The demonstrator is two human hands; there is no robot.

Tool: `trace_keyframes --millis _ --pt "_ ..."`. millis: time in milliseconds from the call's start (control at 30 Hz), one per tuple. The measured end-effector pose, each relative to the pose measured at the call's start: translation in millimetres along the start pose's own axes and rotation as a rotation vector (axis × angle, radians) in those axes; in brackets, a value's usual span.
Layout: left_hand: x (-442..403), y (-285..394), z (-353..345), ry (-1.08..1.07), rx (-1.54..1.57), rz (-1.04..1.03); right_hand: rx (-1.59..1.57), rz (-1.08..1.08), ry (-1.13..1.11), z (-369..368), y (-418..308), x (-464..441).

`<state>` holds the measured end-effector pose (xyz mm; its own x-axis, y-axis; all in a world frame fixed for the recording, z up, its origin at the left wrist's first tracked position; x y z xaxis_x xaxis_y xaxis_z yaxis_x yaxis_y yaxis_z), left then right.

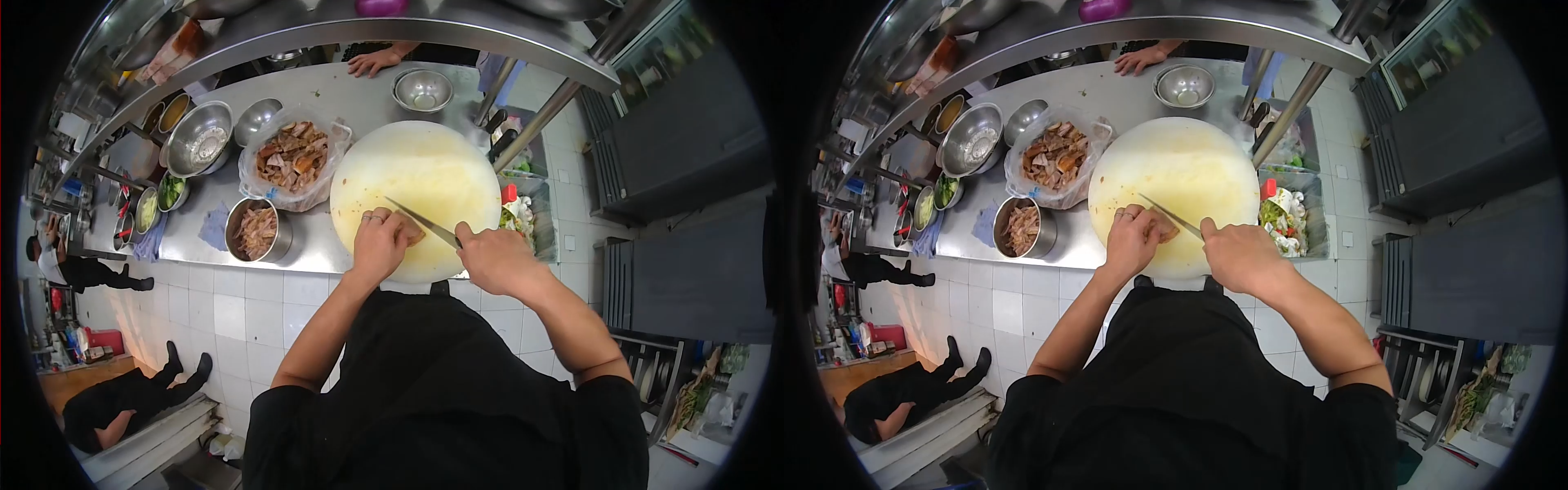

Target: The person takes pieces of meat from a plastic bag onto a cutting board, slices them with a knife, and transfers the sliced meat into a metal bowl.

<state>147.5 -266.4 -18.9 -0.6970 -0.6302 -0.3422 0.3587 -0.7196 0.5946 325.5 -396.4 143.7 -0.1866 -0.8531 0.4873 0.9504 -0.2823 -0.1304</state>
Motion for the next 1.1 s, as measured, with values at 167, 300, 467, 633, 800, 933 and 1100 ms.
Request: trace_keyframes --millis 167,300,467,633,800,933,1100 --pt "-1.7 2.8 -3.6 0.009 0.007 0.010 0.051 0.052 -0.026 -7.2 -8.7 -18.9" --pt "0.8 -2.4 -5.0 0.032 0.025 -0.020 0.009 0.080 0.039 -28.1 -5.9 -65.7" --pt "0.5 0.0 -6.5 0.036 0.017 -0.014 0.105 0.067 -0.116 14.0 -14.3 -34.6" --pt "0.6 -0.1 -7.3 0.080 0.031 -0.017 0.024 0.055 0.009 -16.2 -6.2 -68.0" --pt "4.0 2.8 -6.8 0.074 0.040 0.029 0.090 0.041 -0.159 22.5 -16.2 -45.3" --pt "2.6 -1.0 -8.4 0.087 0.061 0.037 0.027 0.063 -0.074 -12.2 -8.7 -65.7" --pt "1.7 -0.5 -3.2 0.054 0.072 0.043 0.097 0.104 -0.109 20.1 -10.2 -60.4"
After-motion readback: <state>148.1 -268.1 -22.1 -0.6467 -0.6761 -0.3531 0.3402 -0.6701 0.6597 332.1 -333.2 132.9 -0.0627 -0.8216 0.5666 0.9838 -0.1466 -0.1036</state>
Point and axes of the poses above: each hand's wrist, its own x-axis away from the middle knuckle, its own z-axis out of the back of the hand, y = z × x, the point moved 1 cm from there along -x, towards the middle knuckle, and after that the axes turned 5 degrees about -z, right-handed, at the moved point
